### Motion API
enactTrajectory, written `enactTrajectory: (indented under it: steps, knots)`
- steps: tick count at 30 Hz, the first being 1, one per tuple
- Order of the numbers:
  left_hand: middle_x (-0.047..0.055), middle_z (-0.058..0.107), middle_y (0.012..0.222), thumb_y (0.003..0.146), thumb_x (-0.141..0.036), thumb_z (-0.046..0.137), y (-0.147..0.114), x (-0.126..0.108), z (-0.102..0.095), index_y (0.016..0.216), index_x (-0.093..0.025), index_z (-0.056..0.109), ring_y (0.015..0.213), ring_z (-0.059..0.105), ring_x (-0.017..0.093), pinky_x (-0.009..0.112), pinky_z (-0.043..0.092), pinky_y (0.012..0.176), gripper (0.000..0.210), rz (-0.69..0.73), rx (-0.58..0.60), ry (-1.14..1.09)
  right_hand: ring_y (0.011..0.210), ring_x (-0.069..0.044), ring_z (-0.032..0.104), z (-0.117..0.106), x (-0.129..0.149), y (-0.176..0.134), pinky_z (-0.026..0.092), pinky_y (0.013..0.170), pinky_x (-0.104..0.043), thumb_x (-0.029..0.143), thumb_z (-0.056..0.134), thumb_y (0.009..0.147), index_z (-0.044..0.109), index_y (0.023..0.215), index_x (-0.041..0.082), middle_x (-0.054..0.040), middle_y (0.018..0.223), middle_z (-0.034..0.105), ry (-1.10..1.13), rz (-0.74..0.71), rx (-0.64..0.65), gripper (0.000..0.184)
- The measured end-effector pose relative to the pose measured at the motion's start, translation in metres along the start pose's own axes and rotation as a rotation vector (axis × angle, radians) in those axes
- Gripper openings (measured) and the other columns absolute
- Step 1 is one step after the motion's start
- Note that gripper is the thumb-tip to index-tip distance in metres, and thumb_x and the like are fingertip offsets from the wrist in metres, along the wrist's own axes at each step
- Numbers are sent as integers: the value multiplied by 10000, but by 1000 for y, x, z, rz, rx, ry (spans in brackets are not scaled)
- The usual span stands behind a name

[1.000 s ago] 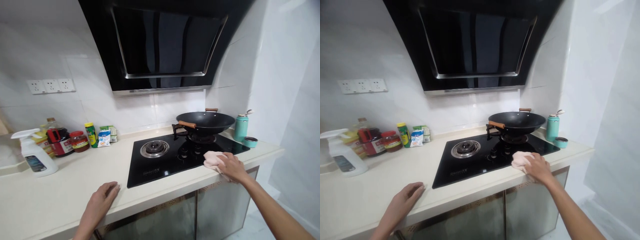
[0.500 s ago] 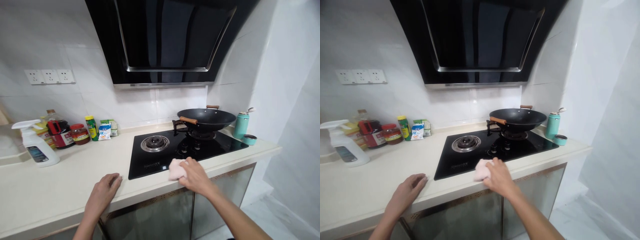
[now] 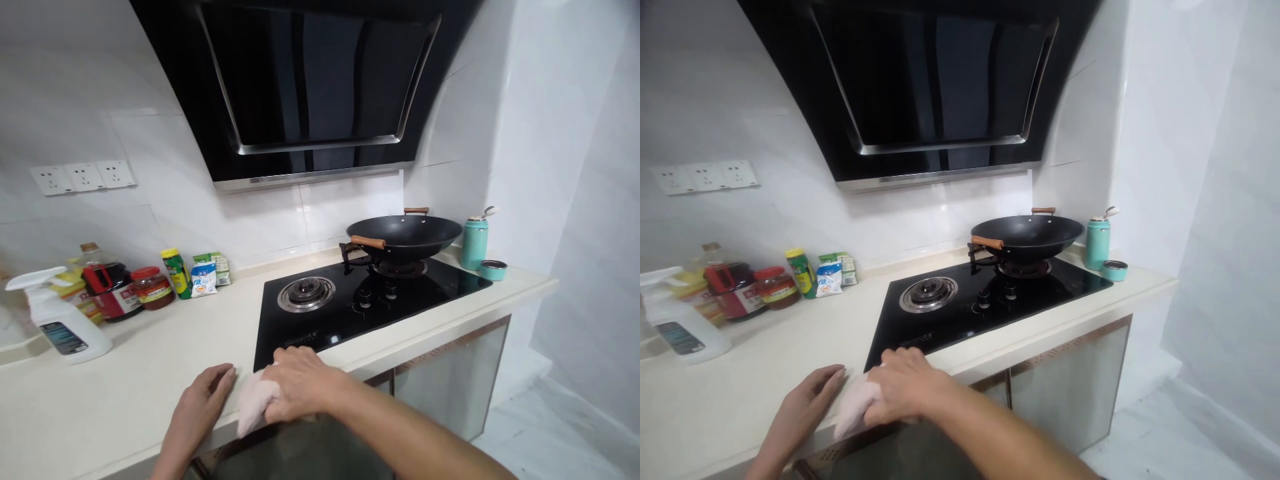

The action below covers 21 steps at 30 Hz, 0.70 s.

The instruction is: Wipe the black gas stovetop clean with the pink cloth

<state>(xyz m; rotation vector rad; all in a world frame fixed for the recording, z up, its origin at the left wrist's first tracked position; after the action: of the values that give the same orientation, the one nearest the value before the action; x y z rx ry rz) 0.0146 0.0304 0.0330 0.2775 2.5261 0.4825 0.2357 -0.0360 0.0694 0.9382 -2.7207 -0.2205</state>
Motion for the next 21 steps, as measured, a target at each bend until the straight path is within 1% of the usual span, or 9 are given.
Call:
enactTrajectory:
  steps: [2, 4, 6, 8, 12, 16, 19, 21]
  knots:
    - [60, 790, 1099, 866, -598, 495, 0, -2, -1, 1029, -241, 749, 1002, 741, 253, 311, 584, 864, 467, 0, 3, 5, 916, -269, 614, -10, -27, -12, 452, 772, -371, 612, 604, 759, 702, 1156, 272, -75, 1053, 626, 5, 90, 27, 532]
    - [62, 789, 1089, 846, -581, 525, -1, -5, -3, 1016, -241, 755, 994, 741, 252, 303, 584, 866, 445, -2, -4, 11, 887, -255, 624, -20, -58, -32, 435, 743, -343, 592, 612, 757, 722, 1105, 280, -64, 1028, 634, 26, 183, 56, 480]
    - [65, 787, 1086, 839, -566, 533, -2, -8, -4, 1002, -239, 762, 1003, 738, 252, 304, 579, 888, 431, -5, -4, 14, 889, -242, 625, -31, -89, -60, 417, 745, -324, 575, 614, 767, 730, 1065, 287, -51, 1019, 635, 35, 285, 45, 430]
    - [71, 788, 1070, 850, -563, 515, -3, -10, -3, 989, -236, 768, 1030, 730, 258, 318, 571, 922, 436, -9, 11, 22, 906, -228, 620, -43, -118, -92, 403, 754, -310, 533, 610, 780, 727, 1034, 283, -40, 1029, 633, 30, 386, 6, 375]
    - [78, 787, 1085, 868, -563, 493, -4, -12, -2, 1010, -232, 768, 1095, 707, 271, 330, 564, 939, 454, -2, 39, 54, 946, -215, 604, -64, -170, -156, 387, 764, -294, 461, 588, 799, 713, 1001, 271, -32, 1012, 618, 4, 569, -50, 304]
    - [68, 783, 1130, 854, -578, 510, 0, -5, -2, 1029, -234, 764, 1042, 730, 263, 311, 573, 917, 462, -3, 16, 64, 991, -240, 597, -82, -223, -210, 389, 789, -318, 429, 561, 822, 720, 1018, 268, -57, 1062, 626, -71, 746, -87, 300]
    - [47, 796, 1098, 844, -624, 500, 5, 3, 0, 1011, -255, 769, 1002, 744, 279, 335, 591, 892, 487, -18, 10, 64, 1060, -270, 591, -94, -265, -247, 395, 838, -353, 449, 548, 840, 727, 1059, 276, -79, 1124, 632, -115, 906, -141, 332]
    - [8, 802, 1076, 823, -662, 502, 9, 8, 1, 977, -291, 771, 1000, 746, 293, 365, 605, 870, 484, -32, -4, 61, 1087, -288, 587, -101, -291, -271, 395, 883, -394, 484, 539, 849, 723, 1084, 275, -91, 1148, 631, -144, 1020, -178, 364]
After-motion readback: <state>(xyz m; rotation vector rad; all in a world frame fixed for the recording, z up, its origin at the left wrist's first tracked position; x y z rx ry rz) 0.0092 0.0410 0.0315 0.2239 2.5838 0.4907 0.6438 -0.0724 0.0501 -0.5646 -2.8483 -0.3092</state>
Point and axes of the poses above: each hand's wrist, its own y-axis towards the middle knuckle, its own z-axis out of the palm, x = y × z, the point moved 6 cm from there along y, towards the middle knuckle
